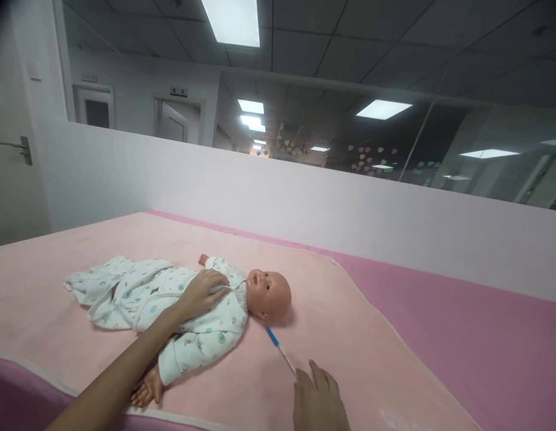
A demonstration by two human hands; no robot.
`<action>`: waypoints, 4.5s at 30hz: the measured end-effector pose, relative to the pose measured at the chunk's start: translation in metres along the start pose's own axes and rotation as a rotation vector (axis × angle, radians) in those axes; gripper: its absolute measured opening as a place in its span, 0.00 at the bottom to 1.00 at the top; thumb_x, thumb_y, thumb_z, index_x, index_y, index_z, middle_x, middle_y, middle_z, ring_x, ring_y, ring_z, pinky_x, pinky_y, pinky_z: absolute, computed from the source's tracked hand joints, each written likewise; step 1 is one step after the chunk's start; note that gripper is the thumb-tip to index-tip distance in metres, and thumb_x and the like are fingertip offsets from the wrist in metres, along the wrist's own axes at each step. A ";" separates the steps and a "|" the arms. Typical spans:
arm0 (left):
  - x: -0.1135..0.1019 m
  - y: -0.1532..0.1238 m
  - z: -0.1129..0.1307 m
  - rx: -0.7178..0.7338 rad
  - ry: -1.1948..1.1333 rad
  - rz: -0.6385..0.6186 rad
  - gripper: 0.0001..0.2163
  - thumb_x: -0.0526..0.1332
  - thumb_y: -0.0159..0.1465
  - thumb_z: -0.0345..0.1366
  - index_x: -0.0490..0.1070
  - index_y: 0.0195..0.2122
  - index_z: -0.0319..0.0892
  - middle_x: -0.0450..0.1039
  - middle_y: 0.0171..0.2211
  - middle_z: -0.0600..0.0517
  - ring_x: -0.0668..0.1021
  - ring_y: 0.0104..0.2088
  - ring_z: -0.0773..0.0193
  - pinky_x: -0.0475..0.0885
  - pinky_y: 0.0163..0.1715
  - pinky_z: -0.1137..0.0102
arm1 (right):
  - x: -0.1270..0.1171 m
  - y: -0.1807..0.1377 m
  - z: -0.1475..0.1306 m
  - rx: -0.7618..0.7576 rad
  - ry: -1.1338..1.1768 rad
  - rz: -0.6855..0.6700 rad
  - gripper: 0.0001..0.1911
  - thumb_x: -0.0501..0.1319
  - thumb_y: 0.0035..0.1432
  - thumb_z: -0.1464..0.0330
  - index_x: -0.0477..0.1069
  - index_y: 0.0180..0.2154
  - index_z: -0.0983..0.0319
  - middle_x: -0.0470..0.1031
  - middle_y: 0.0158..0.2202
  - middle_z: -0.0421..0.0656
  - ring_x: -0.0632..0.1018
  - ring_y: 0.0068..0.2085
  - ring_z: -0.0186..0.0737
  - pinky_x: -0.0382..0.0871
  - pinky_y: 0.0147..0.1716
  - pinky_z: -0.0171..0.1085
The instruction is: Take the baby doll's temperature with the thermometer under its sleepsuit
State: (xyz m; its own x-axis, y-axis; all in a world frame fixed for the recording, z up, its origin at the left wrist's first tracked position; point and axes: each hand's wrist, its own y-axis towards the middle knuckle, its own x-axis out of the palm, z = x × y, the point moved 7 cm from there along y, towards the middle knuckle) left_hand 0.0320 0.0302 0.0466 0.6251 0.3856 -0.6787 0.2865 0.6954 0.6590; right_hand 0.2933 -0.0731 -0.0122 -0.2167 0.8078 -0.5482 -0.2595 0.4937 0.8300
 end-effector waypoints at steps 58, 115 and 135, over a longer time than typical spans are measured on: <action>0.010 -0.001 -0.007 -0.092 -0.042 -0.060 0.09 0.53 0.60 0.36 0.70 0.38 0.44 0.71 0.38 0.51 0.72 0.40 0.60 0.66 0.40 0.66 | 0.107 0.117 -0.106 0.330 0.644 -0.003 0.08 0.48 0.55 0.74 0.63 0.36 0.62 0.73 0.33 0.45 0.75 0.34 0.39 0.68 0.32 0.35; 0.030 0.002 -0.023 -0.154 0.030 -0.156 0.09 0.53 0.57 0.34 0.70 0.35 0.41 0.66 0.43 0.48 0.67 0.45 0.57 0.62 0.48 0.63 | 0.112 0.118 -0.110 0.223 0.617 -0.023 0.11 0.48 0.58 0.76 0.67 0.33 0.62 0.72 0.30 0.42 0.72 0.34 0.38 0.66 0.35 0.36; 0.022 0.000 -0.026 -0.255 -0.199 -0.125 0.12 0.49 0.61 0.40 0.70 0.36 0.43 0.71 0.37 0.52 0.70 0.41 0.61 0.63 0.44 0.67 | 0.104 0.121 -0.108 0.233 0.689 0.005 0.13 0.46 0.59 0.75 0.68 0.34 0.62 0.73 0.32 0.44 0.73 0.36 0.38 0.67 0.37 0.36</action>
State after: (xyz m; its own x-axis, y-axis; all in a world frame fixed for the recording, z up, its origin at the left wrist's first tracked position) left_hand 0.0274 0.0546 0.0233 0.7333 0.1795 -0.6558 0.1950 0.8685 0.4558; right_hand 0.1378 0.0357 0.0201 -0.7811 0.4617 -0.4204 -0.0663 0.6081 0.7911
